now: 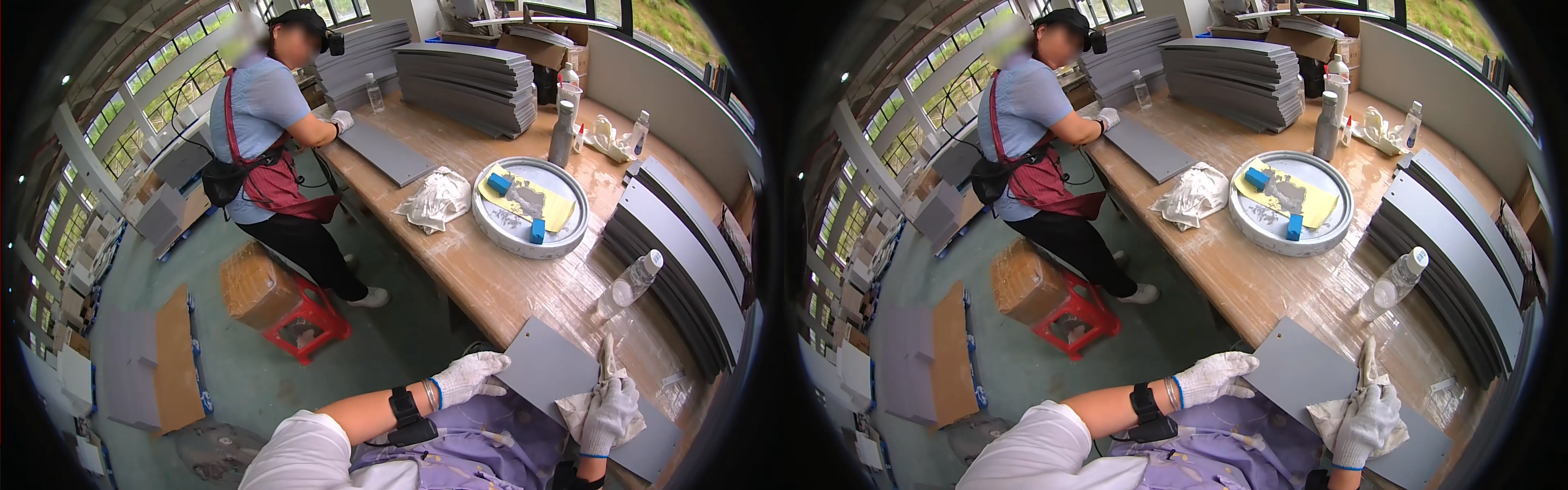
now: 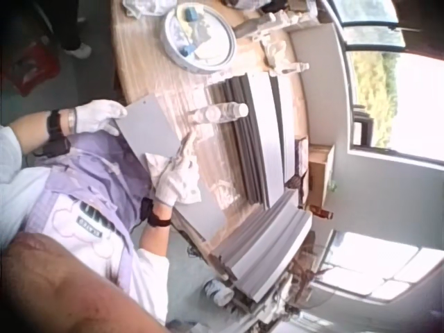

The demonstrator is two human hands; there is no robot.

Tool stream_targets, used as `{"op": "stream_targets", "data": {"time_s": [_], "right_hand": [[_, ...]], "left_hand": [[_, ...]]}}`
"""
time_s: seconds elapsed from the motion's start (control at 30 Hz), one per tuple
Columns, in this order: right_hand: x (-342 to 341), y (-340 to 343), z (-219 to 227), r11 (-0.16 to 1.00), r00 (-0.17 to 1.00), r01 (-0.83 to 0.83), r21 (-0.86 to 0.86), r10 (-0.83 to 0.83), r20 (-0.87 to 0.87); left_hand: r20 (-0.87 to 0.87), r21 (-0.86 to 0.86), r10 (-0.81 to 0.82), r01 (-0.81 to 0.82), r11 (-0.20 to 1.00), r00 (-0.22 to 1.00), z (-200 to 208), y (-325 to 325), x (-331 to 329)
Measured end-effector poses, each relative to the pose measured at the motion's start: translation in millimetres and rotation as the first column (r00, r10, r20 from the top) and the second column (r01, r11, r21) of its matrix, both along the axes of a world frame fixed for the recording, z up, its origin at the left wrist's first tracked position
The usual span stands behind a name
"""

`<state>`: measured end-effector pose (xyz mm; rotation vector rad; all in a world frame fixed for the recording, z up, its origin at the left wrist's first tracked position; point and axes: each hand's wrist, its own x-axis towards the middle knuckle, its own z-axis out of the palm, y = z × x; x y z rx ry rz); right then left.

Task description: The person cleans and sands gray metal panels at a workbench. They wipe the surface with a cloth, then use a blue sanding block to smooth the edges and surface. The person handles the panels one at a time, flipping them over to treat different sides.

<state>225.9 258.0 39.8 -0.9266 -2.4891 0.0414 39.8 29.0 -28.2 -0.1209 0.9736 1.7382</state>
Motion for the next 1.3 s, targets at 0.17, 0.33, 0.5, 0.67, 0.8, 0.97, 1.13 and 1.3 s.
{"op": "stream_targets", "data": {"time_s": [0.17,0.33,0.5,0.67,0.8,0.97,1.13,1.3], "right_hand": [[-1.0,-2.2,0.6,1.000,1.000,0.012,-0.012,-0.012,0.006],[0.2,-2.0,-2.0,1.000,1.000,0.010,0.022,-0.010,-0.007],[0.5,-1.5,-0.8,1.000,0.999,0.021,0.016,-0.022,0.024],[1.6,0.3,-3.2,1.000,0.999,0.011,0.007,-0.011,0.031],[1.6,-0.4,-1.5,1.000,1.000,0.006,-0.017,-0.006,0.027],[2.6,-0.2,-4.2,1.000,1.000,-0.005,0.010,0.005,0.008],[0.9,-3.3,-0.1,0.999,0.999,0.024,-0.045,-0.022,0.045],[1.8,0.4,-7.2,1.000,1.000,0.012,-0.023,-0.011,0.012]], "left_hand": [[-0.005,0.002,-0.010,0.010,1.000,1.000,-1.8,-2.7,0.1],[-0.013,-0.004,0.001,-0.001,1.000,1.000,-1.6,-1.4,0.9],[-0.009,0.005,0.002,-0.002,1.000,1.000,2.4,-2.4,1.2],[-0.012,0.002,-0.009,0.009,1.000,1.000,0.8,-2.9,0.5],[-0.017,0.014,-0.009,0.009,1.000,1.000,2.6,-3.0,0.8],[-0.011,0.012,-0.011,0.011,1.000,1.000,2.5,-3.1,0.8],[-0.007,0.014,-0.002,0.002,1.000,1.000,0.9,-3.3,1.2],[0.015,0.042,0.004,-0.005,0.999,1.000,-2.2,-3.4,0.8]]}}
